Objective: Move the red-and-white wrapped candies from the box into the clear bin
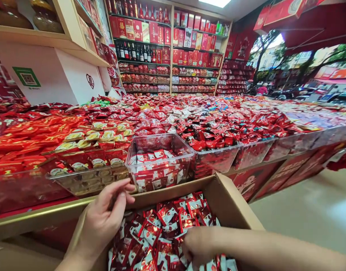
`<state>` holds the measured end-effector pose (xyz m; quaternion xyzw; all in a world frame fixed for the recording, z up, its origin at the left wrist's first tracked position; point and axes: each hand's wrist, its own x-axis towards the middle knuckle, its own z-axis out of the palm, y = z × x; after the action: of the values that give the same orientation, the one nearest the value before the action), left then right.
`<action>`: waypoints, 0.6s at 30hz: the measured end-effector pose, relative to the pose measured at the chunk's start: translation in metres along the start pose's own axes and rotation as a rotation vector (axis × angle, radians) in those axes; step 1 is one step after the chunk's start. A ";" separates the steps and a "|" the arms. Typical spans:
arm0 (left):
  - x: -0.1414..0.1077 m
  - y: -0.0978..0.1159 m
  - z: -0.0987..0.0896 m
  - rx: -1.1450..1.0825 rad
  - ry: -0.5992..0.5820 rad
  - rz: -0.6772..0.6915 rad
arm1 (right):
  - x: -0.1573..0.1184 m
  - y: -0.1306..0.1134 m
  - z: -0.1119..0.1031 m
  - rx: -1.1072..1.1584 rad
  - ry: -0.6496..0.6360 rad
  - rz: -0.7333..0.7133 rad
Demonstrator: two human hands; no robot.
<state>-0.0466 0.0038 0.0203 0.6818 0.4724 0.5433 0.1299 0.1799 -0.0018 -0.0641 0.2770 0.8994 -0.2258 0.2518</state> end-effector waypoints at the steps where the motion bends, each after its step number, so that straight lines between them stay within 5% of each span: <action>1: 0.002 0.002 0.001 -0.070 0.001 -0.045 | -0.003 0.004 -0.003 0.096 0.010 -0.004; 4: 0.005 0.006 0.007 -0.217 -0.078 -0.195 | -0.017 0.017 -0.011 0.404 0.172 0.028; 12: -0.016 0.018 0.036 -0.308 -0.889 -0.436 | -0.052 0.002 -0.045 1.076 0.487 -0.101; 15: -0.018 0.025 0.038 -0.477 -0.978 -0.571 | -0.055 -0.007 -0.050 1.272 0.541 -0.164; 18: -0.016 0.028 0.037 -0.671 -0.903 -0.746 | -0.056 -0.012 -0.053 1.398 0.584 -0.194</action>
<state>-0.0005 -0.0111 0.0155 0.5558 0.3811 0.2412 0.6983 0.1956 -0.0030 0.0126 0.3403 0.5973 -0.6813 -0.2513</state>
